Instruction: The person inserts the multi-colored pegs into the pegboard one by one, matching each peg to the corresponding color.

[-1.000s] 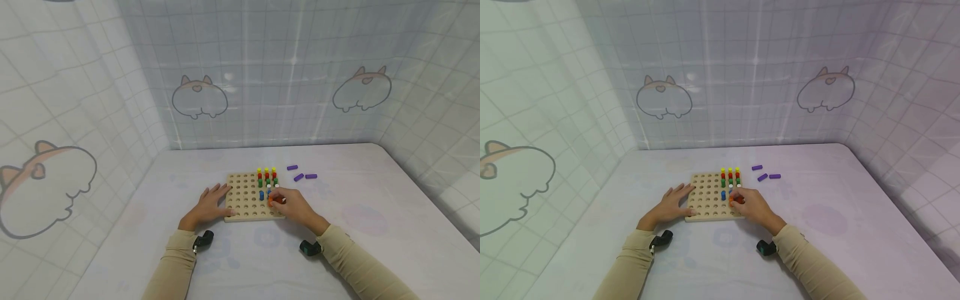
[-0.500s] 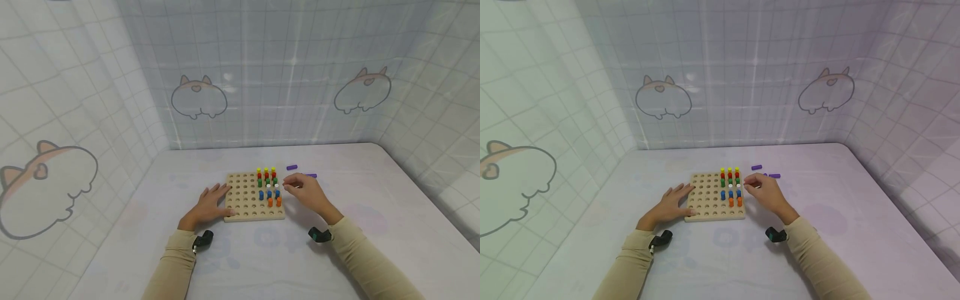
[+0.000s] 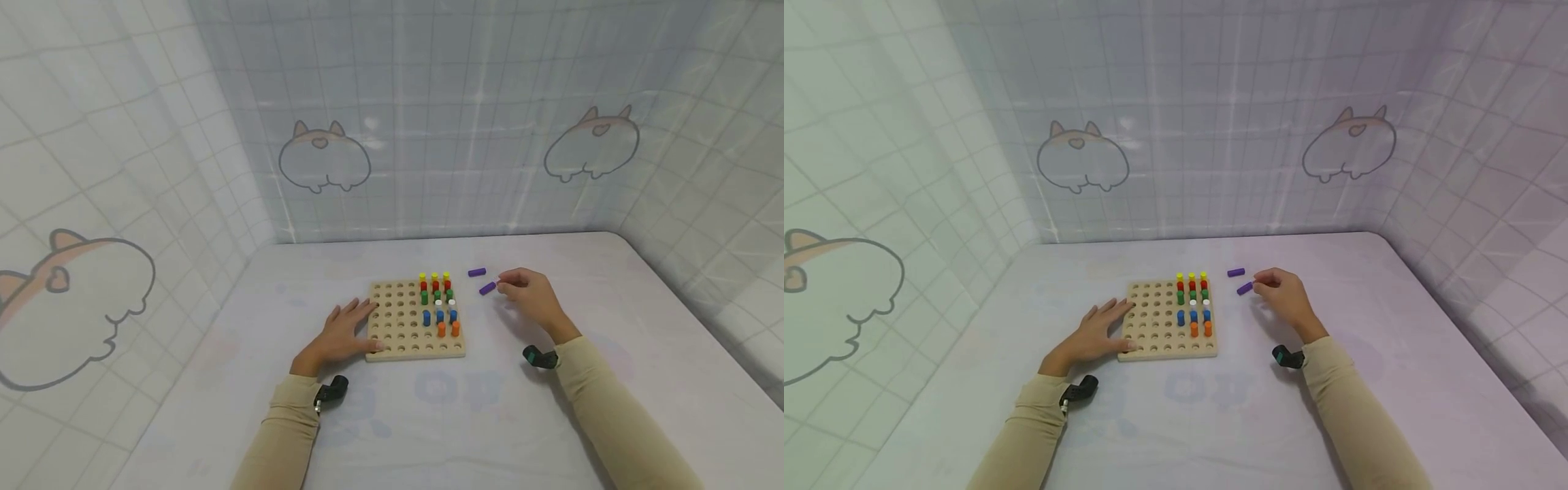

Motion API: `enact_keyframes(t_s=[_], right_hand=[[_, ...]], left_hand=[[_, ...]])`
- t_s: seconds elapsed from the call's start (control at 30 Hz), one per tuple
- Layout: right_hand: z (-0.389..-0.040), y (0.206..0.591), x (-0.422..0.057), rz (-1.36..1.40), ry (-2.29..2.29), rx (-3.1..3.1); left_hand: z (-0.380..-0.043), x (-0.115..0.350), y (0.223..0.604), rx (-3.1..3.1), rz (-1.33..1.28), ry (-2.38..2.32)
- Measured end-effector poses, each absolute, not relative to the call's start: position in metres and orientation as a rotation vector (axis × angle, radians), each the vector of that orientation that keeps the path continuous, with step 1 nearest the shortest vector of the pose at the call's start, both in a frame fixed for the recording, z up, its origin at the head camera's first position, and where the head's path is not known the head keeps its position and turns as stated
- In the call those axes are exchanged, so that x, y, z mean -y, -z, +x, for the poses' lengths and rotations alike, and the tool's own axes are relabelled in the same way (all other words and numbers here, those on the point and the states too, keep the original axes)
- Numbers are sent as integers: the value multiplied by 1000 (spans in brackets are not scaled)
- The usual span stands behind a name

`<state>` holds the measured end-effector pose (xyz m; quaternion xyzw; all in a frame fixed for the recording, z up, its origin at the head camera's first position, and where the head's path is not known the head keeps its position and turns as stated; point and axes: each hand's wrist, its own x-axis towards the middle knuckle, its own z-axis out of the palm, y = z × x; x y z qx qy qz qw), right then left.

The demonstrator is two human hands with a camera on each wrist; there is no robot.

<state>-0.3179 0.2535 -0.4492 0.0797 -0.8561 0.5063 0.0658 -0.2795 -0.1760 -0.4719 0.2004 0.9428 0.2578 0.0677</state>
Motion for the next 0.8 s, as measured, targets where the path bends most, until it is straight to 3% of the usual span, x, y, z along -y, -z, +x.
enact_keyframes(t_s=[0.4,0.8], right_hand=[[-341,460,-276,98,-1291,2644],[-345,465,-282,153,-1132,2659]], left_hand=[[-281,177,474,-2847,611,-772],[-281,177,476,-2840,609,-774]])
